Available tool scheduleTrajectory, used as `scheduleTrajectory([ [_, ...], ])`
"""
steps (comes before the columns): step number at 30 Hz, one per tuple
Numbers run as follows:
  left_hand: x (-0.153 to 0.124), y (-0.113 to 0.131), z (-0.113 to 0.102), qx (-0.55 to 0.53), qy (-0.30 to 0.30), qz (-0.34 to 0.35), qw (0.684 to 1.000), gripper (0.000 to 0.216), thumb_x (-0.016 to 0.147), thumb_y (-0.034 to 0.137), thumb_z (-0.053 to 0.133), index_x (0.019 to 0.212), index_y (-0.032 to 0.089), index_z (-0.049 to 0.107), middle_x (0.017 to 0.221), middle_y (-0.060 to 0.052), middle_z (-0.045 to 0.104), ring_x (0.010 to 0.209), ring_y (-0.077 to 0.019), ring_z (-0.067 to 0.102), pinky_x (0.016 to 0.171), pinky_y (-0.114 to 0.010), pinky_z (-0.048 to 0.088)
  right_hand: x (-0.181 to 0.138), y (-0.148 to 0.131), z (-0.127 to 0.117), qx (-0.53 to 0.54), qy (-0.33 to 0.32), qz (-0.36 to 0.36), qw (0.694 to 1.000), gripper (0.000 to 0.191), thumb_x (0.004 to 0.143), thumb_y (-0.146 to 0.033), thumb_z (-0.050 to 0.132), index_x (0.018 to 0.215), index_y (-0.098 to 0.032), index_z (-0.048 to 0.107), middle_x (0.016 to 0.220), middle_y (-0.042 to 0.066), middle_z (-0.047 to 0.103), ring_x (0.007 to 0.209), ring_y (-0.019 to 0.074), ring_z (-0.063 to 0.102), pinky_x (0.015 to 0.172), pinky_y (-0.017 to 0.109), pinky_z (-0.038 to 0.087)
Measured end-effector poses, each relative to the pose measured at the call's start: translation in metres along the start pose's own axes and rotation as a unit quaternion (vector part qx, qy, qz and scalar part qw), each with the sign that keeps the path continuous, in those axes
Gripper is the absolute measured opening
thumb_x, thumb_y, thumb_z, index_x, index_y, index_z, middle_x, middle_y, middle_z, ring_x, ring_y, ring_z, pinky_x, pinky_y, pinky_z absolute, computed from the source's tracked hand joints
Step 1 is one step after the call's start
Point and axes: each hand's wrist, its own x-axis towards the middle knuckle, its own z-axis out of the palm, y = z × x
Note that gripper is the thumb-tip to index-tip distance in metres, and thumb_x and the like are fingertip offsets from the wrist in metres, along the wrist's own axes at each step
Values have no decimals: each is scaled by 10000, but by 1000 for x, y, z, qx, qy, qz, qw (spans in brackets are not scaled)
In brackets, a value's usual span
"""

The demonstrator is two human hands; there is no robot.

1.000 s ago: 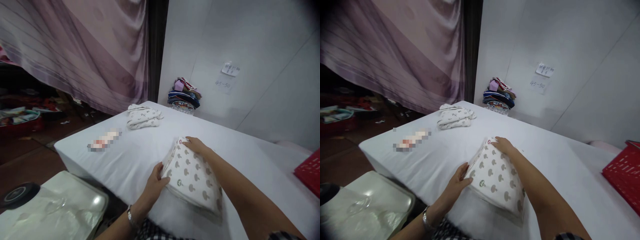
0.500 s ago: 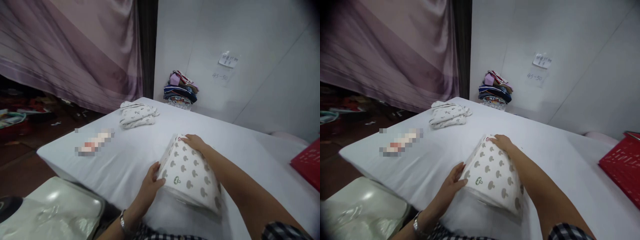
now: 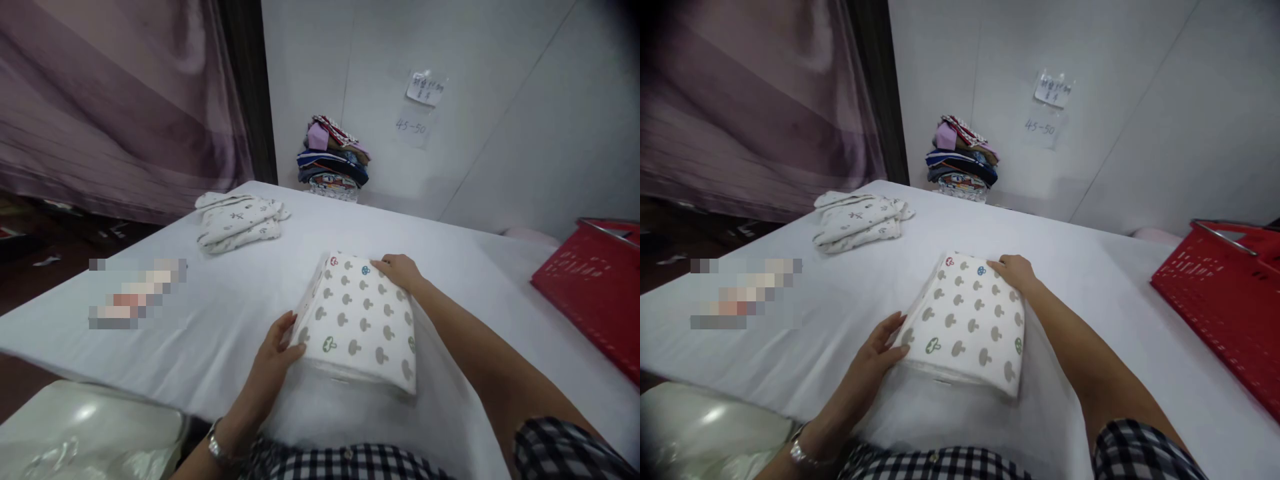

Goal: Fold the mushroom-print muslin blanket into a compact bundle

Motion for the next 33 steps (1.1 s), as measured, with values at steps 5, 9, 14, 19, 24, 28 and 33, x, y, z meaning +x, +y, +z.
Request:
scheduleTrajectory([
  [5,10,-1,-4,60,-4,20,998,635,649,271,632,1256,250,448,1373,-46,424,1048,-234,546,941,-386,423,5,5,5,13,6,19,1000,582,835,-670,338,949,-207,672,965,83,674,885,244,591,703,300,410],
  [9,14,-2,-3,90,-5,-5,996,645,649,272,618,1268,237,440,1369,-63,427,962,-216,574,850,-358,465,4,12,14,44,-20,30,998,584,850,-654,321,971,-203,672,1012,84,663,910,244,583,738,305,413],
  [14,9,2,-1,95,-21,6,995,646,660,312,610,1276,214,439,1309,-78,485,997,-222,567,837,-330,470,-12,10,9,58,56,-17,997,501,906,-513,325,1139,-169,605,1164,105,592,1070,248,518,907,339,374],
  [19,5,14,1,269,-19,52,962,687,707,341,574,1347,208,361,1140,-85,570,935,-228,572,838,-372,455,-78,-23,-7,85,121,-123,981,476,928,-470,302,1275,-209,498,1384,60,414,1277,245,341,1056,401,242],
  [24,7,17,2,402,-28,125,907,587,746,296,493,1318,228,385,1258,-66,494,971,-224,555,861,-350,448,-152,-54,14,37,-3,-187,982,565,919,-522,301,1413,-249,295,1498,46,195,1375,252,125,1096,487,89],
  [28,9,11,2,427,-35,134,893,587,747,251,461,1324,205,364,1264,-75,495,1014,-233,549,890,-357,446,-166,-55,37,17,-32,-193,981,584,919,-545,280,1404,-220,312,1504,67,150,1379,250,103,1099,491,64],
  [33,1,24,18,518,-10,225,825,615,739,169,438,1344,156,333,1449,-116,276,1267,-282,366,1029,-406,335,-162,-55,39,19,-23,-189,981,587,919,-550,273,1397,-214,330,1500,75,162,1376,253,120,1098,499,76],
])
